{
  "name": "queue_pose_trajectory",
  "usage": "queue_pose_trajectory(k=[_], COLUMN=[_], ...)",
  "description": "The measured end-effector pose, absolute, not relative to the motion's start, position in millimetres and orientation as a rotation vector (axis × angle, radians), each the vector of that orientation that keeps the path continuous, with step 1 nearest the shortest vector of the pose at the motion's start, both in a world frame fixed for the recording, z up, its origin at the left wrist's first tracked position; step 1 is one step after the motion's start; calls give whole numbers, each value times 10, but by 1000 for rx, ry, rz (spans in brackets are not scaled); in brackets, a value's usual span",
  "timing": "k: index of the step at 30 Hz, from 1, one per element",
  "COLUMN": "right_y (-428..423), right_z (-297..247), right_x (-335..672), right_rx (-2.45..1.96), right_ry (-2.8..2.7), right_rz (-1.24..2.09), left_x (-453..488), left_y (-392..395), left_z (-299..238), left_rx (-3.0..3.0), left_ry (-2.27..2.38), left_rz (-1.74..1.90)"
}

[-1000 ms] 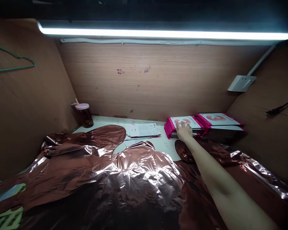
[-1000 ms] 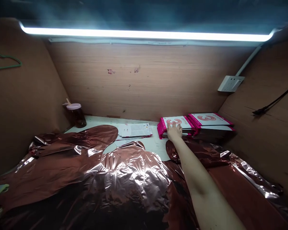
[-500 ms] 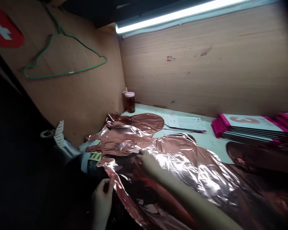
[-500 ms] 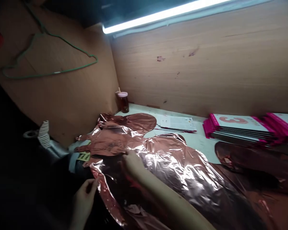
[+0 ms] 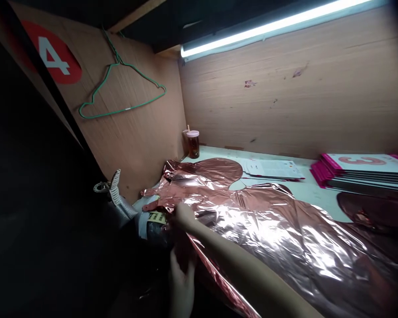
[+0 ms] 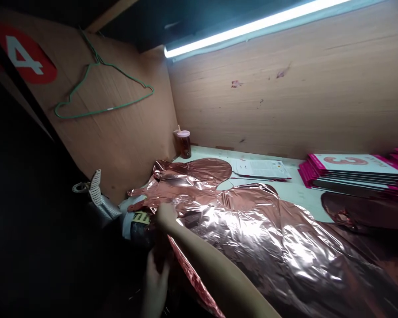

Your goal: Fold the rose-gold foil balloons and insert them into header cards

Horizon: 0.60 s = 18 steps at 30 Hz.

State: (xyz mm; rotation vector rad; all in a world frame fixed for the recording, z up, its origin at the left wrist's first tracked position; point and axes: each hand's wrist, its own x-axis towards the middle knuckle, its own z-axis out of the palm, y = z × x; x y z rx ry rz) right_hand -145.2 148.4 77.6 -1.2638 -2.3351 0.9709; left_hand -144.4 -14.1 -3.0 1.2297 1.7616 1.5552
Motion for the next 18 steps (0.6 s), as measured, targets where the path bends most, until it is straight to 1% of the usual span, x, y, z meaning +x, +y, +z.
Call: queue_pose_trajectory(k=[2,4,6,9,11,14,18], right_y=[1641,1786,1907,1901,1651,930,-174], right_z=[807,905,1041,1225,1268,1117,651], right_x=[-1256,-939,-414,795,1732,2940,3877], right_rx=[-1240,-1208,-1213,-1282,-1360,-1500,-1652], right_ry=[-2123,-1866,-1584,-1181,-937,-631,-447], right_rz=[1059,1050,940,670,477,230,9], left_x=[-1318,-1185,-1049,-755,-432,207,956], left_y=[-126,-94,-35,134,266,370,349], left_z=[109,253,363,455,506,594,543], left_rx=[1128,1149,1253,1544,1764,2098,2356], left_ry=[1700,1692,1658,1478,1391,1314,1047], left_rz=[1521,1462,1412,1349,1231,868,363])
